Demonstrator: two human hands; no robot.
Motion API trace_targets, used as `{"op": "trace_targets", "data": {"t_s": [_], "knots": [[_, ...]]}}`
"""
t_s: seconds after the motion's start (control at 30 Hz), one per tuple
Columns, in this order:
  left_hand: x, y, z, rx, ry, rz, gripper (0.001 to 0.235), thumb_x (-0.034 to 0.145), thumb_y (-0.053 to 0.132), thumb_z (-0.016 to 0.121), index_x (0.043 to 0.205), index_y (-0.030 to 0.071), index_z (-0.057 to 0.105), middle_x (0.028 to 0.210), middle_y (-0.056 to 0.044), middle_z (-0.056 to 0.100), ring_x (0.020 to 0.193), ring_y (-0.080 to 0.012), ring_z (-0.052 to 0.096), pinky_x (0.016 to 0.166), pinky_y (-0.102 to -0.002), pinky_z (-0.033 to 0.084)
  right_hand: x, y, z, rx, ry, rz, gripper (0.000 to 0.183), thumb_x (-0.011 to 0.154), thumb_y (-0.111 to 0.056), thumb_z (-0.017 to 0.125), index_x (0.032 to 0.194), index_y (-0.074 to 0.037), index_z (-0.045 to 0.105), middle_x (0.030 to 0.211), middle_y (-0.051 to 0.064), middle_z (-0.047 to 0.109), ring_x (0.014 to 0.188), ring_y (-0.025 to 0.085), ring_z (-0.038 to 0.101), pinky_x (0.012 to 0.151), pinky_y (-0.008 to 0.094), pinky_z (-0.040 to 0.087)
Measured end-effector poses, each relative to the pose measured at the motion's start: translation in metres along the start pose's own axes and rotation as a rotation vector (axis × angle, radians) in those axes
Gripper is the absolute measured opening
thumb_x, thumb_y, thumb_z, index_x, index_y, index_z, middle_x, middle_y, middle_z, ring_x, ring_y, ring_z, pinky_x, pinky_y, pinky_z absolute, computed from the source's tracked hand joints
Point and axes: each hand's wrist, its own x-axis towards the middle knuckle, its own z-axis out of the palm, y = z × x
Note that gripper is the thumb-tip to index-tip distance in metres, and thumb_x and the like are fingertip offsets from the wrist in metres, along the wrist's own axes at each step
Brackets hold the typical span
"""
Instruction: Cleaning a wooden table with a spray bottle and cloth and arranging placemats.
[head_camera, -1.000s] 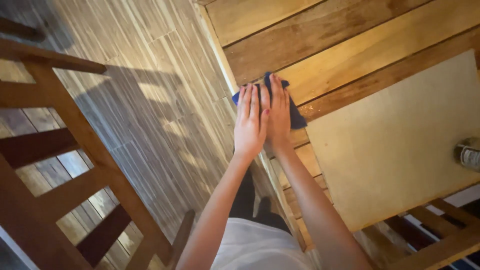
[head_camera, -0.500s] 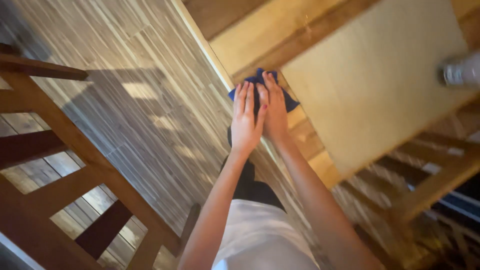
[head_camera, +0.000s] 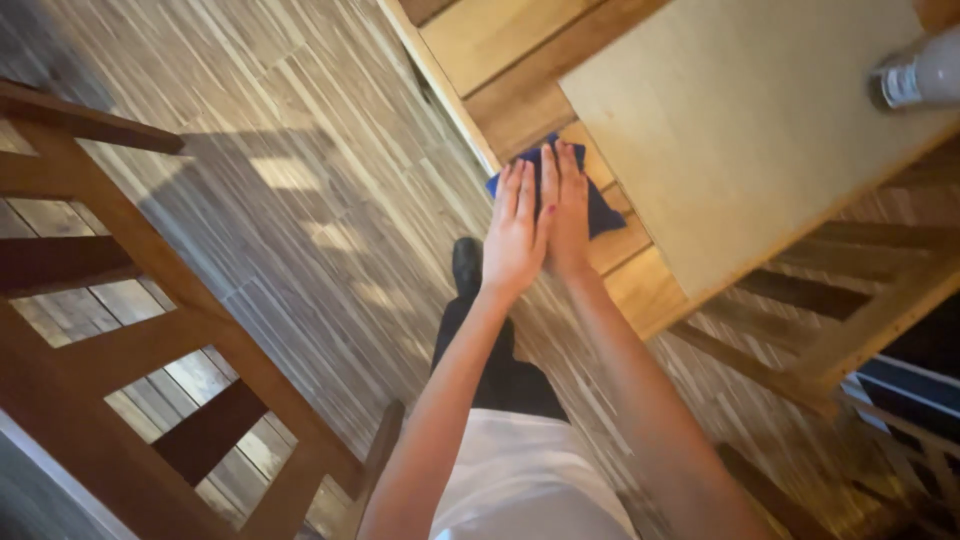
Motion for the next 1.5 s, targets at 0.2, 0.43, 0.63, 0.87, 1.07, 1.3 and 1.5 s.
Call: {"op": "trace_targets", "data": {"t_s": [0.2, 0.43, 0.63, 0.87, 1.07, 1.3, 1.5], "knots": [[0.057, -0.025, -0.033, 0.029, 0.029, -0.041, 0.061, 0.106, 0.024, 0.055, 0.155, -0.008, 0.036, 0.161, -0.027, 0.036, 0.156, -0.0431, 0.028, 0.127, -0.048, 0.029, 0.067, -0.009, 0.03, -0.007, -0.015, -0.033, 0.059, 0.108, -0.029, 0.046, 0.16, -0.003, 0.035, 0.169, 0.019, 0.031, 0.159, 0.035, 0.025, 0.126, 0.056, 0.025], [0.183, -0.094, -0.089, 0.099, 0.045, -0.059, 0.063, 0.107, 0.026, 0.05, 0.157, -0.008, 0.031, 0.163, -0.027, 0.033, 0.156, -0.0446, 0.025, 0.128, -0.049, 0.025, 0.219, -0.048, 0.084, -0.044, -0.033, -0.094, 0.054, 0.104, -0.027, 0.047, 0.155, -0.006, 0.043, 0.166, 0.017, 0.035, 0.157, 0.033, 0.03, 0.127, 0.054, 0.026], [0.295, -0.146, -0.143, 0.111, 0.04, -0.081, 0.064, 0.107, 0.026, 0.05, 0.157, -0.007, 0.03, 0.162, -0.028, 0.032, 0.156, -0.0472, 0.024, 0.129, -0.052, 0.024, 0.342, -0.083, 0.129, -0.068, -0.035, -0.118, 0.053, 0.105, -0.027, 0.047, 0.153, -0.005, 0.043, 0.166, 0.017, 0.035, 0.157, 0.033, 0.03, 0.127, 0.054, 0.026], [0.367, -0.189, -0.178, 0.122, 0.045, -0.106, 0.063, 0.106, 0.027, 0.051, 0.157, -0.006, 0.033, 0.162, -0.027, 0.036, 0.156, -0.0465, 0.027, 0.129, -0.053, 0.025, 0.424, -0.116, 0.147, -0.038, -0.066, -0.118, 0.051, 0.103, -0.027, 0.047, 0.148, -0.003, 0.046, 0.164, 0.017, 0.038, 0.156, 0.033, 0.032, 0.126, 0.054, 0.026], [0.372, -0.188, -0.181, 0.101, 0.049, -0.092, 0.067, 0.102, 0.029, 0.056, 0.154, -0.008, 0.035, 0.158, -0.028, 0.038, 0.153, -0.0479, 0.029, 0.127, -0.053, 0.025, 0.424, -0.119, 0.144, 0.0, -0.049, -0.099, 0.047, 0.102, -0.026, 0.049, 0.144, -0.004, 0.05, 0.159, 0.015, 0.044, 0.154, 0.031, 0.035, 0.126, 0.052, 0.027], [0.341, -0.168, -0.178, 0.011, -0.009, -0.025, 0.059, 0.105, 0.025, 0.058, 0.153, -0.005, 0.04, 0.159, -0.024, 0.041, 0.154, -0.0433, 0.034, 0.128, -0.05, 0.03, 0.378, -0.117, 0.128, 0.052, 0.022, -0.02, 0.041, 0.099, -0.02, 0.054, 0.135, -0.002, 0.052, 0.156, 0.015, 0.047, 0.152, 0.033, 0.037, 0.125, 0.053, 0.029], [0.286, -0.154, -0.155, 0.0, -0.094, 0.013, 0.063, 0.105, 0.026, 0.056, 0.156, -0.005, 0.037, 0.162, -0.025, 0.038, 0.156, -0.0429, 0.029, 0.128, -0.049, 0.027, 0.312, -0.107, 0.118, 0.021, 0.12, 0.042, 0.043, 0.097, -0.021, 0.055, 0.135, -0.002, 0.054, 0.154, 0.014, 0.048, 0.15, 0.032, 0.039, 0.121, 0.052, 0.031]]}}
